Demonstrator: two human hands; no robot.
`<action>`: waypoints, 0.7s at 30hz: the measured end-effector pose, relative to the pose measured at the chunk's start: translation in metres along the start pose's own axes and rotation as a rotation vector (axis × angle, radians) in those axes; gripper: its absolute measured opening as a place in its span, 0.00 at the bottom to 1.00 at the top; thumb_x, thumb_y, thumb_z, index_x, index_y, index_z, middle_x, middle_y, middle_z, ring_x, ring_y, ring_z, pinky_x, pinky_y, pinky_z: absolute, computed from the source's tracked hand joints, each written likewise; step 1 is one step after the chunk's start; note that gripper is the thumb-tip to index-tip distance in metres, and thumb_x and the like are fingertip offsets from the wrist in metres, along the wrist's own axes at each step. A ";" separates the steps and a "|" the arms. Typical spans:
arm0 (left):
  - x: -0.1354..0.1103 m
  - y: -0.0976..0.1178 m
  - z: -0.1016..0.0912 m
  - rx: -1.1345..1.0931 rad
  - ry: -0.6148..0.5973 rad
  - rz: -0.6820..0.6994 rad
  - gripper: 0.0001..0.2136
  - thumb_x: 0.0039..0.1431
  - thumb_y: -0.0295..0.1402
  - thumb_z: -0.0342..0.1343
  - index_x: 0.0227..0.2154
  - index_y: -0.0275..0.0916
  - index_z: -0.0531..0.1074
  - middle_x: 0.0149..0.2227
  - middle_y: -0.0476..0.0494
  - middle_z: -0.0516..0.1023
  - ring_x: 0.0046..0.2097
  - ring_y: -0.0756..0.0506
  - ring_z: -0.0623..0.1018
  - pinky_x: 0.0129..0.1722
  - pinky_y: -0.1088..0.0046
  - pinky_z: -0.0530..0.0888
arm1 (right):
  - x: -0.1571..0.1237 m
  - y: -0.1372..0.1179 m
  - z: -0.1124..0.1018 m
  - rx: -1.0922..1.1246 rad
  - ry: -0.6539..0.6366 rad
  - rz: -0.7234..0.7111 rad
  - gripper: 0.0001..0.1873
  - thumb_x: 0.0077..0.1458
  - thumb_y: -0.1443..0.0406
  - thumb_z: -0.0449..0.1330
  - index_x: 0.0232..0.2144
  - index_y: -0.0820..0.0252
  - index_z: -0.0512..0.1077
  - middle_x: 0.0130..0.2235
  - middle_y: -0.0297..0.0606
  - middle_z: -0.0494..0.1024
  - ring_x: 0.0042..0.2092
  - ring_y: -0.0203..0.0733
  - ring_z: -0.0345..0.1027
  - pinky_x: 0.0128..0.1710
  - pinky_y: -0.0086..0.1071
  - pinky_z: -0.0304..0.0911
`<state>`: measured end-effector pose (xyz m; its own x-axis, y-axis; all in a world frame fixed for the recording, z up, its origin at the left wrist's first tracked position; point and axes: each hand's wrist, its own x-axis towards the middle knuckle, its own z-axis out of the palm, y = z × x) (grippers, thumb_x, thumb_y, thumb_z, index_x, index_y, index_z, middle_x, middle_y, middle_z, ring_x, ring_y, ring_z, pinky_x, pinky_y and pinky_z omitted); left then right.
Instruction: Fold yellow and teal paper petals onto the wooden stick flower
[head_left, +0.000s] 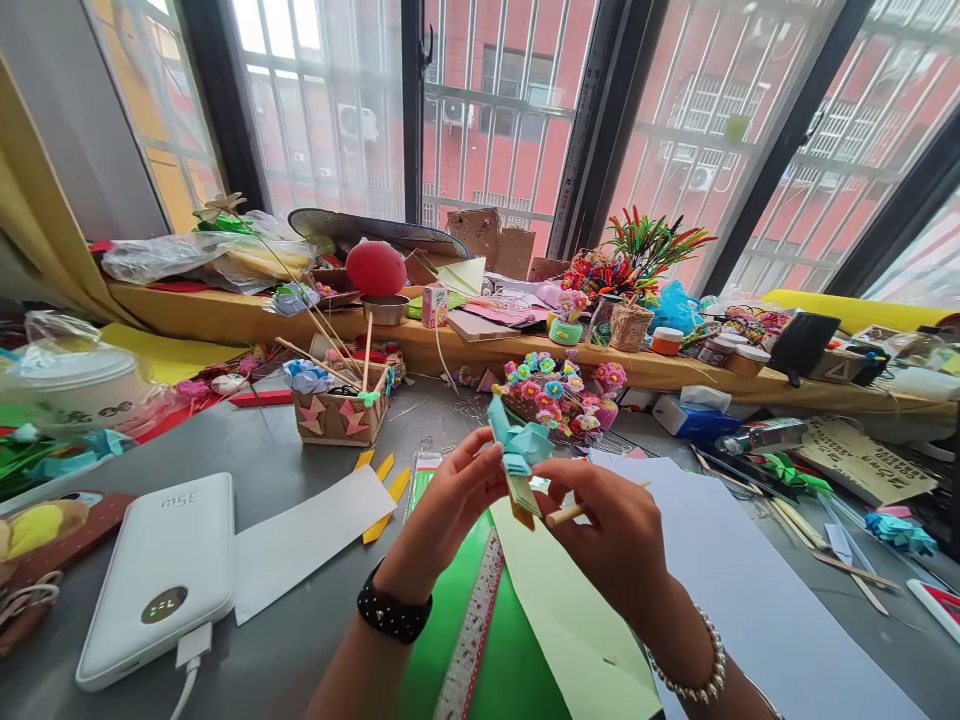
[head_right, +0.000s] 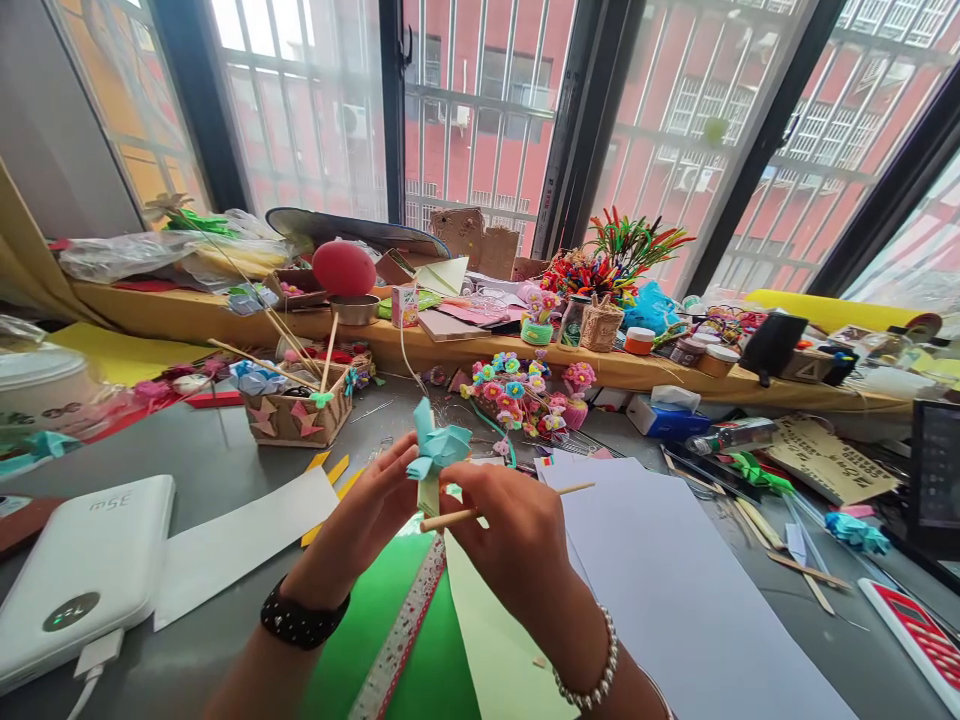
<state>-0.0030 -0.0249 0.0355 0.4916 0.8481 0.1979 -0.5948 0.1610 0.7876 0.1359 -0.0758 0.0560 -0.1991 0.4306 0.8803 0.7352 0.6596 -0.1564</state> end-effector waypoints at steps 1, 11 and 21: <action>0.000 -0.001 -0.001 0.021 0.008 -0.022 0.07 0.50 0.34 0.57 0.33 0.39 0.70 0.27 0.50 0.74 0.30 0.51 0.74 0.33 0.78 0.69 | -0.001 0.001 0.000 -0.021 0.004 -0.026 0.03 0.51 0.67 0.56 0.30 0.61 0.69 0.20 0.31 0.72 0.20 0.31 0.63 0.21 0.24 0.58; 0.004 -0.001 -0.002 0.419 0.120 -0.090 0.13 0.47 0.40 0.57 0.30 0.35 0.70 0.14 0.56 0.64 0.18 0.56 0.62 0.19 0.81 0.60 | -0.001 0.003 0.001 -0.013 -0.002 0.046 0.03 0.51 0.69 0.56 0.30 0.59 0.69 0.26 0.34 0.74 0.25 0.33 0.66 0.24 0.25 0.61; -0.007 -0.002 0.011 0.979 0.011 0.465 0.15 0.50 0.30 0.55 0.42 0.41 0.64 0.42 0.43 0.69 0.43 0.46 0.70 0.41 0.70 0.69 | 0.003 0.008 0.000 -0.082 0.053 0.427 0.06 0.49 0.63 0.58 0.24 0.61 0.70 0.16 0.27 0.65 0.16 0.30 0.51 0.16 0.24 0.52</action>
<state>0.0018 -0.0368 0.0391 0.3402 0.7272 0.5962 0.0467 -0.6463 0.7616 0.1417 -0.0696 0.0572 0.1662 0.6205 0.7664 0.7940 0.3767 -0.4771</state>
